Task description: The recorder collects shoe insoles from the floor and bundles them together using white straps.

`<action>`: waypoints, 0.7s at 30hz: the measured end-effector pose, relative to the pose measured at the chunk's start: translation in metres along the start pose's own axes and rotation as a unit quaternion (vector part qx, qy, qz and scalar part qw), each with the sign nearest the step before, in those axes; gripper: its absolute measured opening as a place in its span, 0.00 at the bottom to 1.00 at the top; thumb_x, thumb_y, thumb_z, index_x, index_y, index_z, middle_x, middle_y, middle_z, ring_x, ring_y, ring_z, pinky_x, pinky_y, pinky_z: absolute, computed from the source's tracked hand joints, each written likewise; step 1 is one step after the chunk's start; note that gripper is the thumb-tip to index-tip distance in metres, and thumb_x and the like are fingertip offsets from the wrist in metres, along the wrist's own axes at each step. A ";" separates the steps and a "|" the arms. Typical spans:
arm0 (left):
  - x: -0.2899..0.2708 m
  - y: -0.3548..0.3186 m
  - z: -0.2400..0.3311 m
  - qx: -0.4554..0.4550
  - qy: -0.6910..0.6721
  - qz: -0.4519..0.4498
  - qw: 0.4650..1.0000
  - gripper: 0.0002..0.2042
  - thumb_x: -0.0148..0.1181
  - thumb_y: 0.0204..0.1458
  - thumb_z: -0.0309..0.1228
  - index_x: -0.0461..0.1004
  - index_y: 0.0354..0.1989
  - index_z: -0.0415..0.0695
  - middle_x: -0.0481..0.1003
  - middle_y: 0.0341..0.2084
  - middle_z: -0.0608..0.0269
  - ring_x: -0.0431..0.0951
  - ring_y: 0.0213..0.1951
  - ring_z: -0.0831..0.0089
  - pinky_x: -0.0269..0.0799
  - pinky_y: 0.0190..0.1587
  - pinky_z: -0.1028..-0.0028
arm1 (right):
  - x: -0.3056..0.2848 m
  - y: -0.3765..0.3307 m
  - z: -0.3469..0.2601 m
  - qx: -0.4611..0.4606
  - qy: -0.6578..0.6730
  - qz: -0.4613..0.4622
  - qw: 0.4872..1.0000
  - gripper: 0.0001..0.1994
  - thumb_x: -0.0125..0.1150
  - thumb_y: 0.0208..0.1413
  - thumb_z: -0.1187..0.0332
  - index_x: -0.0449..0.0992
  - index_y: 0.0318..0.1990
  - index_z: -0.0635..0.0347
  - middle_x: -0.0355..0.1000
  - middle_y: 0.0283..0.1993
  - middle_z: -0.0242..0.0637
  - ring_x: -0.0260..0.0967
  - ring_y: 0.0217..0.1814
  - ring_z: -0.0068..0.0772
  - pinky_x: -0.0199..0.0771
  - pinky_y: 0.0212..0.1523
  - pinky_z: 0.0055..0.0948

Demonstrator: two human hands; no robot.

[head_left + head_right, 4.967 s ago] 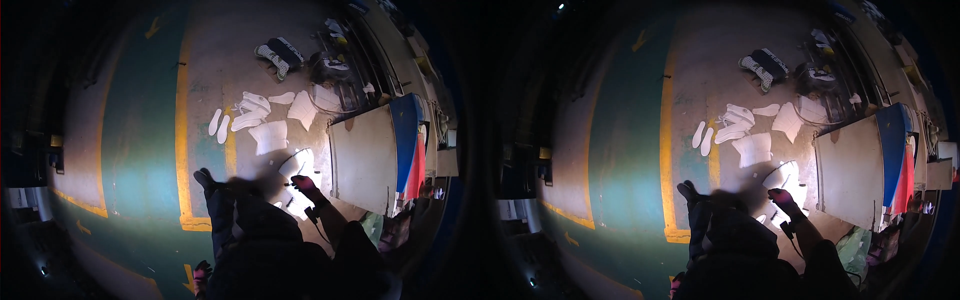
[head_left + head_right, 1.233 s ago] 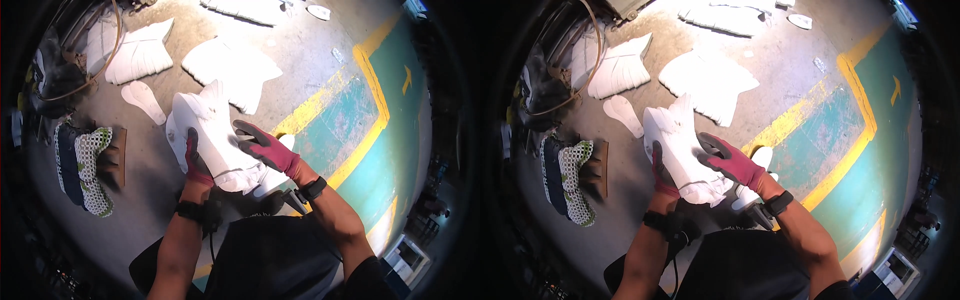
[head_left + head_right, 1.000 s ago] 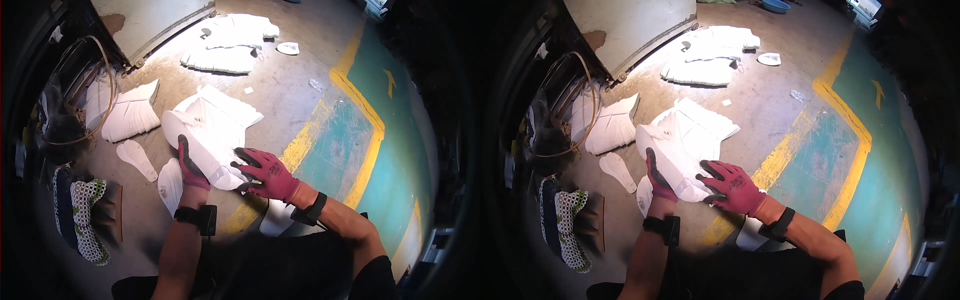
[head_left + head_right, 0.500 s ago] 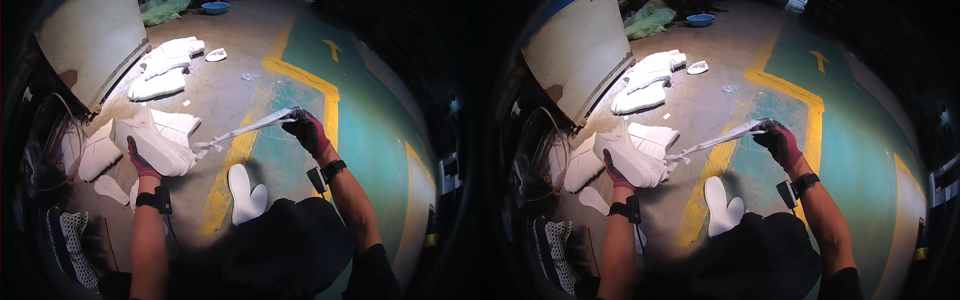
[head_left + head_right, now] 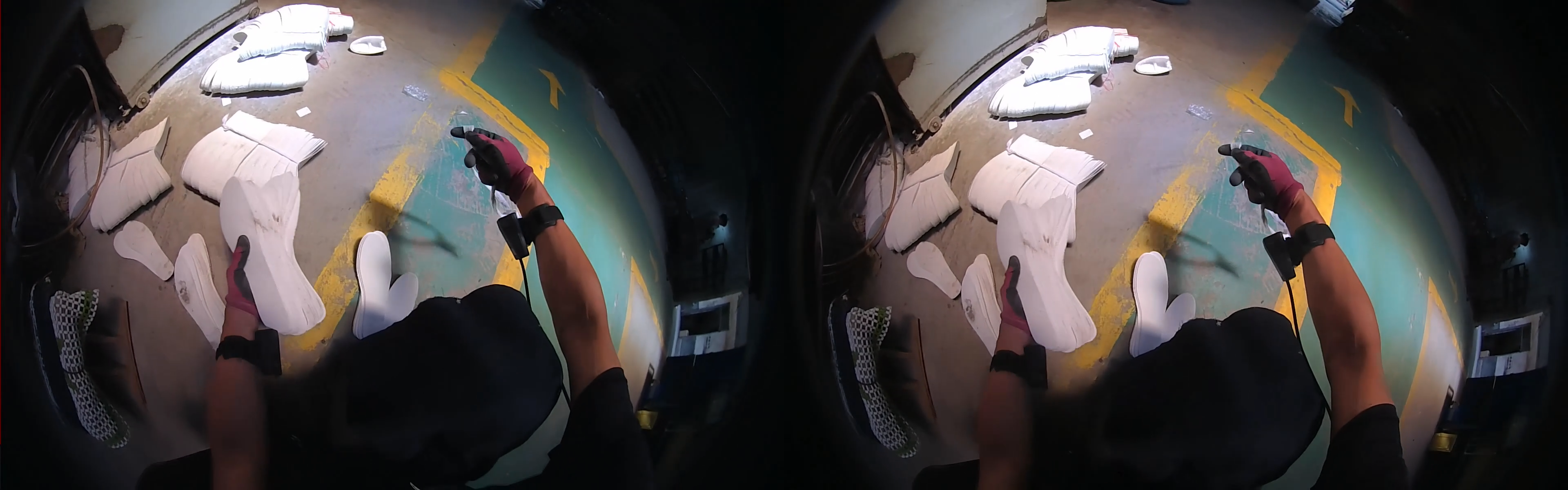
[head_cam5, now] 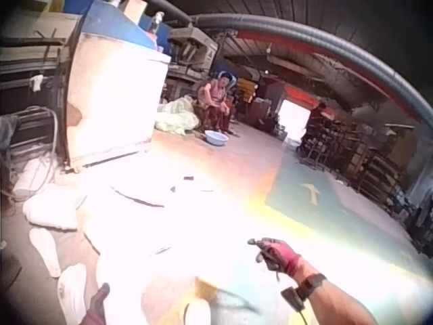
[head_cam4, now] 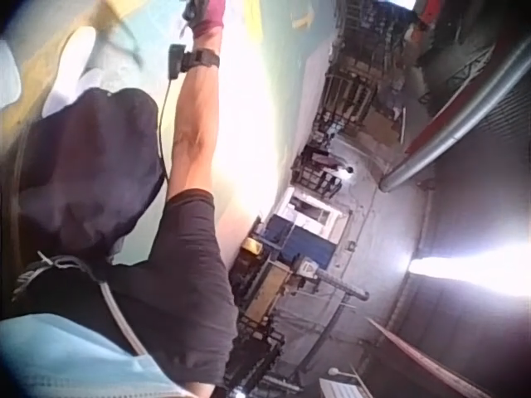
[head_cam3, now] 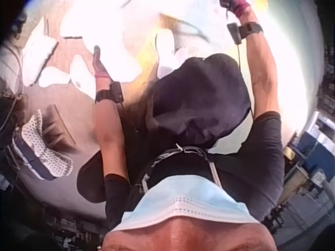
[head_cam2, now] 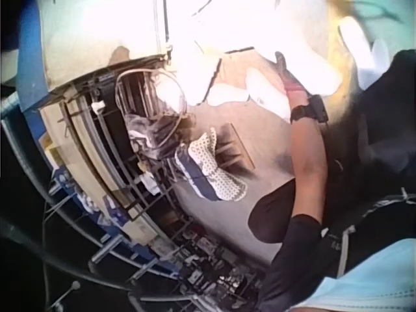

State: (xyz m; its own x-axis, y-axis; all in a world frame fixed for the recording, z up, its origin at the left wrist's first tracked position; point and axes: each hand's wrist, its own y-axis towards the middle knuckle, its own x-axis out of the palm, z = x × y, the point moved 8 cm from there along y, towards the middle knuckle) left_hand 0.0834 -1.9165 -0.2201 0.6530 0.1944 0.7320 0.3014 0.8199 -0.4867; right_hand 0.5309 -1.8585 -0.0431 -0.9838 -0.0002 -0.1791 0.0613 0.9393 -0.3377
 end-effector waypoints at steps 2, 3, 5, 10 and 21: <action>-0.031 0.002 -0.023 -0.033 0.046 -0.003 0.998 0.31 0.64 0.53 0.40 0.64 0.63 0.39 0.75 0.50 0.55 0.76 0.50 0.60 0.72 0.54 0.64 | 0.039 0.017 -0.016 0.027 -0.054 -0.060 0.996 0.22 0.50 0.67 0.52 0.70 0.62 0.54 0.67 0.24 0.28 0.50 0.13 0.13 0.49 0.13 0.17; -0.023 -0.003 -0.028 -0.039 0.088 -0.042 0.994 0.32 0.66 0.49 0.34 0.64 0.63 0.39 0.74 0.51 0.56 0.76 0.51 0.61 0.72 0.55 0.66 | 0.059 0.025 -0.024 0.036 -0.105 -0.064 0.992 0.22 0.50 0.67 0.52 0.71 0.61 0.53 0.67 0.23 0.29 0.50 0.12 0.14 0.48 0.13 0.18; 0.004 -0.010 -0.046 -0.042 0.178 -0.111 0.977 0.36 0.68 0.41 0.23 0.64 0.64 0.38 0.74 0.52 0.57 0.75 0.53 0.63 0.72 0.55 0.67 | 0.100 0.041 -0.032 0.028 -0.160 -0.119 0.980 0.22 0.50 0.67 0.51 0.72 0.61 0.52 0.68 0.22 0.30 0.49 0.12 0.15 0.48 0.13 0.19; 0.068 -0.039 -0.068 0.002 0.376 -0.217 0.901 0.53 0.79 0.31 0.27 0.55 0.71 0.45 0.68 0.60 0.59 0.67 0.62 0.67 0.71 0.57 0.68 | 0.211 0.033 -0.030 0.082 -0.208 -0.337 0.914 0.22 0.46 0.65 0.49 0.75 0.59 0.44 0.66 0.19 0.25 0.53 0.13 0.16 0.52 0.14 0.21; 0.071 -0.035 -0.070 -0.135 0.283 -0.215 0.925 0.41 0.75 0.38 0.26 0.63 0.65 0.39 0.74 0.51 0.59 0.75 0.48 0.70 0.71 0.52 0.70 | 0.185 -0.032 0.003 0.018 -0.258 -0.290 0.921 0.17 0.55 0.61 0.61 0.78 0.53 0.57 0.74 0.24 0.29 0.62 0.19 0.16 0.61 0.19 0.21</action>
State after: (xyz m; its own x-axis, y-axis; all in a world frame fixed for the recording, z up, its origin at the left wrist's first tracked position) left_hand 0.1682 -1.9688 -0.1846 0.6679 -0.4951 0.5558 0.7312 0.5761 -0.3655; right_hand 0.3472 -1.8892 -0.0685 -0.6420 -0.6707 -0.3715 -0.4348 0.7175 -0.5442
